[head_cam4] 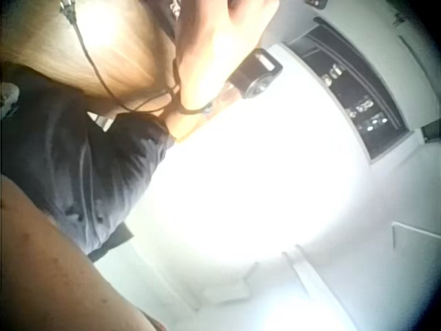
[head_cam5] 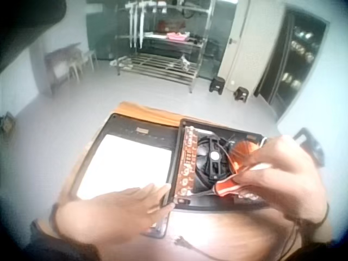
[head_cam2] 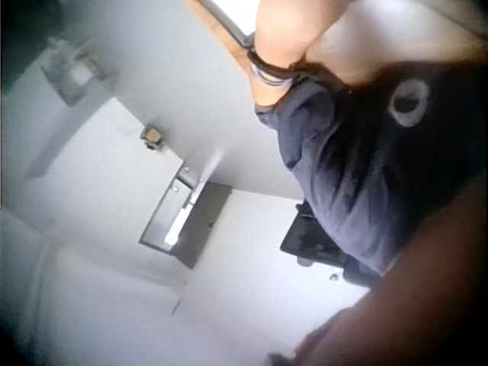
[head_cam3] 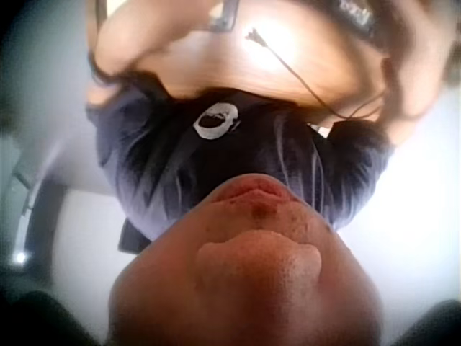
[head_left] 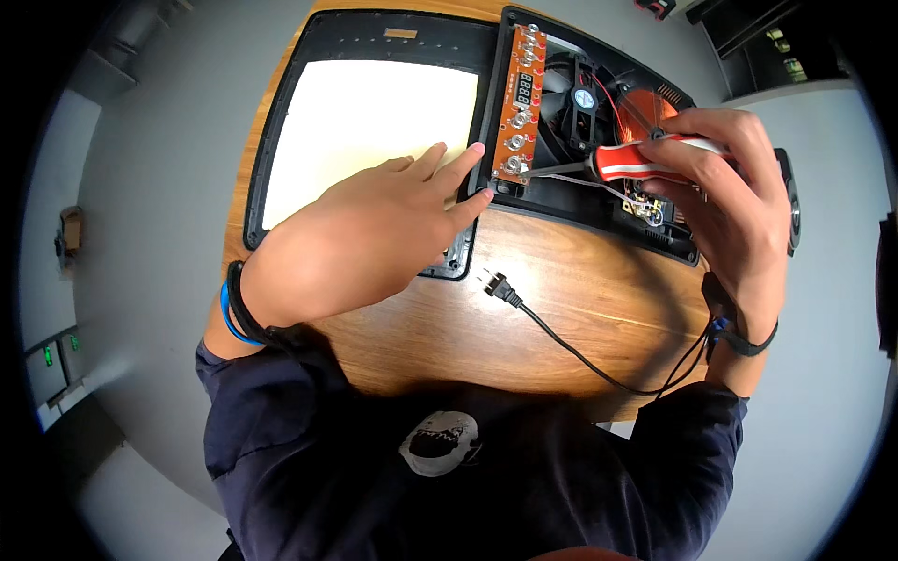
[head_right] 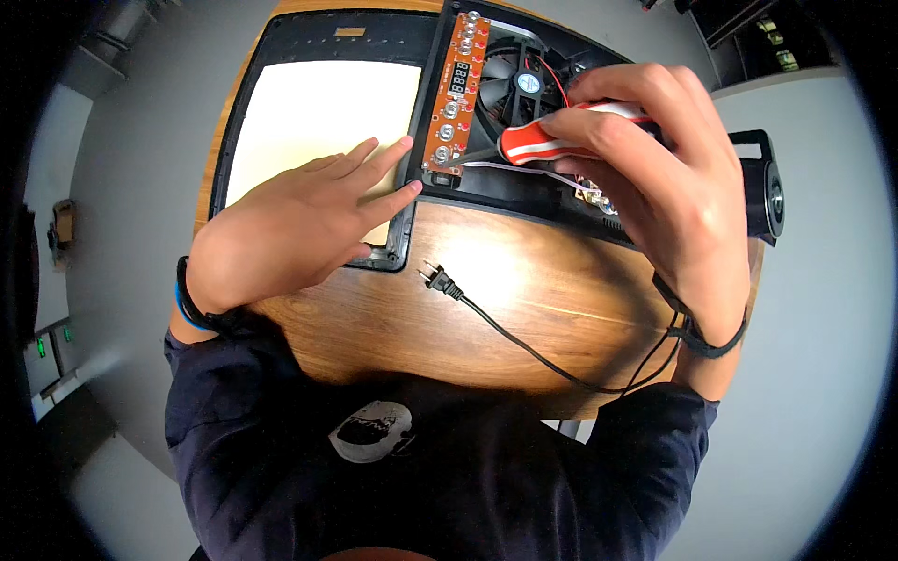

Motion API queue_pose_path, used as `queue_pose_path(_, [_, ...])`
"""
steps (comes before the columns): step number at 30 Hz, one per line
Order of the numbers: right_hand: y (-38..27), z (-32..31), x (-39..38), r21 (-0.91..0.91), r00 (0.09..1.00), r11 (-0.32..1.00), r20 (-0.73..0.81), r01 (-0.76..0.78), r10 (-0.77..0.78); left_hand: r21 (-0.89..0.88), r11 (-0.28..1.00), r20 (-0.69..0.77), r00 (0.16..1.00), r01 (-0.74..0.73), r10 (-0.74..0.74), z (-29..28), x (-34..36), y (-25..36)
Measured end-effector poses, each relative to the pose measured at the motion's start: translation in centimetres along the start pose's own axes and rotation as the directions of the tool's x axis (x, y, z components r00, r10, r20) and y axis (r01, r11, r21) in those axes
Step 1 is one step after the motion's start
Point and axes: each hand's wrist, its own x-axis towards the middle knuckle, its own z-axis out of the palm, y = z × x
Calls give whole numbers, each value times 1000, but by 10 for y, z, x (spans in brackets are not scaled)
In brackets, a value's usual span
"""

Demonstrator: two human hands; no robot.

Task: The person uses a screwdriver to loosen screws on a disassembled electronic device, removes a copper coil component, and wipes it with a blue cloth. The person then repositions the coil and continues adjusting internal parts.

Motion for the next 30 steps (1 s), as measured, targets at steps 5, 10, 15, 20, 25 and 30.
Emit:
queue_pose_path(5, [-2, 15, 26, 3, 994, 998, 79, 70, -70, -96, 993, -51, 996, -73, 69, -1, -4, -15])
queue_pose_path(10, [-7, 21, 38, -48, 990, 995, 115, 85, -79, -106, 990, -103, 991, -90, 80, 4, -13, -22])
queue_pose_path(15, [-8, 20, 37, -28, 992, 997, 106, 72, -69, -106, 989, -117, 989, -99, 87, 4, -13, -21])
queue_pose_path(20, [-10, 20, 35, -24, 991, 998, 118, 66, -63, -108, 989, -121, 989, -101, 87, 4, -15, -23])
queue_pose_path(25, [-13, 18, 33, -66, 991, 996, 119, 66, -58, -102, 988, -129, 986, -119, 105, 3, -13, -25])
queue_pose_path(30, [-18, 14, 41, -10, 986, 993, 120, 117, -115, -98, 987, -139, 984, -125, 111, 4, -13, -25])
